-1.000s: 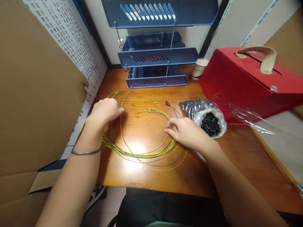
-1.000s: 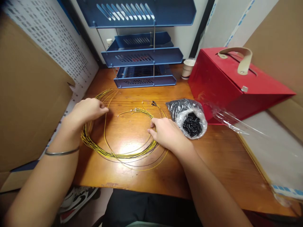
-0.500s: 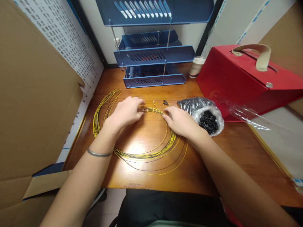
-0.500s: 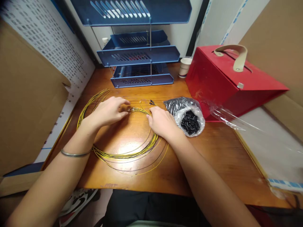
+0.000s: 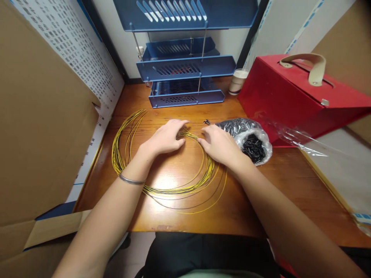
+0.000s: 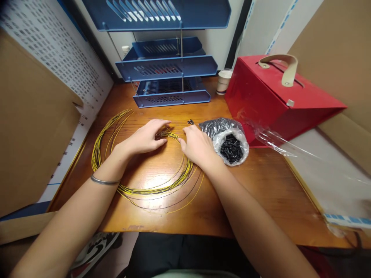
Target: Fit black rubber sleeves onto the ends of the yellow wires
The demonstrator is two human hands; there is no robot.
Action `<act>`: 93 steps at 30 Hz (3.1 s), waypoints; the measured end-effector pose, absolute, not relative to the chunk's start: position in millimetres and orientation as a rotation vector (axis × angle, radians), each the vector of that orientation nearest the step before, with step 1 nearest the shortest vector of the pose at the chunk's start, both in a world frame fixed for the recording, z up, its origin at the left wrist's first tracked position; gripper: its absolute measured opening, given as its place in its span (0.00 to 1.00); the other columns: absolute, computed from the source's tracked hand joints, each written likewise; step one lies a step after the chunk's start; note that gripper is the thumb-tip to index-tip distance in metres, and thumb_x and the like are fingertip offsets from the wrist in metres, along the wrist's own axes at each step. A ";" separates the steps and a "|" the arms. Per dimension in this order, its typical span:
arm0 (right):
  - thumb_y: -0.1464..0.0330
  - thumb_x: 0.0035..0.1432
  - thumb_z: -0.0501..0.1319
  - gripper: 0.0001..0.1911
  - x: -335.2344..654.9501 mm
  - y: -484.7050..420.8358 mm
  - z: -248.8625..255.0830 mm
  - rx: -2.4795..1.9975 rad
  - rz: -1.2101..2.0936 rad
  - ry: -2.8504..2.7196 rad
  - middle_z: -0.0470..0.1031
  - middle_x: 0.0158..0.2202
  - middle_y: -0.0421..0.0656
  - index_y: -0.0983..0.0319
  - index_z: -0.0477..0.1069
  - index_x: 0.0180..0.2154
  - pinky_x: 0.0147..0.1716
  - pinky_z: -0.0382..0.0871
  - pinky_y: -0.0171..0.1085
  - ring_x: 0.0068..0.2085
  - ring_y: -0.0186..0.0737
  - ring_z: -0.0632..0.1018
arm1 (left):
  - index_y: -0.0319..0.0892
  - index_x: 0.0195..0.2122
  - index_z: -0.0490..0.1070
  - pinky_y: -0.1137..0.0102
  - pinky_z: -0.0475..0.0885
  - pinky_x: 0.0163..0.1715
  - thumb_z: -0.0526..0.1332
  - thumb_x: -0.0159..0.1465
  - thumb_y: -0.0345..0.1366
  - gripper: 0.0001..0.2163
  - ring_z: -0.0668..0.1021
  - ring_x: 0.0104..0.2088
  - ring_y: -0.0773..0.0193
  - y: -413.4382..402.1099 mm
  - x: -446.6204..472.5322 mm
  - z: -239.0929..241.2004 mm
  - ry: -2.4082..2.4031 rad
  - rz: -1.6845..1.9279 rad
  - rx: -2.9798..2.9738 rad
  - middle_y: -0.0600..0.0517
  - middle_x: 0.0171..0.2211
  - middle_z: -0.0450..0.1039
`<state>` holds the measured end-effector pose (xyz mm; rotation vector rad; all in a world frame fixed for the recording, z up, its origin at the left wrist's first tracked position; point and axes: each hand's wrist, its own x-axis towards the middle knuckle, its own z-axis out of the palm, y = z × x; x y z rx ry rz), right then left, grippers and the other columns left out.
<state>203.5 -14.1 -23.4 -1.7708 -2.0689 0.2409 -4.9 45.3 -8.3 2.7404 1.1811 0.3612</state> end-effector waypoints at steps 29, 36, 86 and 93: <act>0.68 0.63 0.61 0.16 204.6 -36.1 -37.8 -1.647 0.241 -1.849 0.80 0.51 0.48 0.63 0.76 0.52 0.52 0.71 0.47 0.51 0.51 0.80 | 0.39 0.38 0.81 0.69 0.71 0.39 0.64 0.62 0.42 0.11 0.77 0.32 0.64 35.6 17.1 -13.0 1.347 1.181 2.161 0.49 0.37 0.82; 0.69 0.62 0.62 0.15 198.7 -28.4 -41.1 -1.493 0.290 -1.737 0.84 0.45 0.45 0.61 0.80 0.49 0.53 0.73 0.46 0.47 0.48 0.83 | 0.37 0.37 0.81 0.71 0.74 0.40 0.67 0.62 0.38 0.09 0.82 0.36 0.63 28.9 24.3 -16.3 1.157 1.405 2.005 0.47 0.36 0.83; 0.68 0.59 0.64 0.06 213.4 -35.0 -31.0 -1.311 0.303 -1.643 0.82 0.32 0.41 0.60 0.81 0.33 0.33 0.68 0.38 0.27 0.36 0.76 | 0.39 0.35 0.79 0.71 0.72 0.43 0.59 0.69 0.45 0.15 0.80 0.36 0.65 5.3 45.6 -26.3 0.953 1.274 1.839 0.49 0.33 0.80; 0.67 0.60 0.63 0.09 211.7 -37.7 -26.5 -1.324 0.402 -1.586 0.82 0.29 0.42 0.62 0.82 0.34 0.29 0.67 0.36 0.26 0.36 0.76 | 0.39 0.41 0.77 0.75 0.68 0.29 0.59 0.69 0.48 0.16 0.70 0.25 0.72 10.6 44.8 -16.8 0.998 1.355 1.484 0.50 0.31 0.78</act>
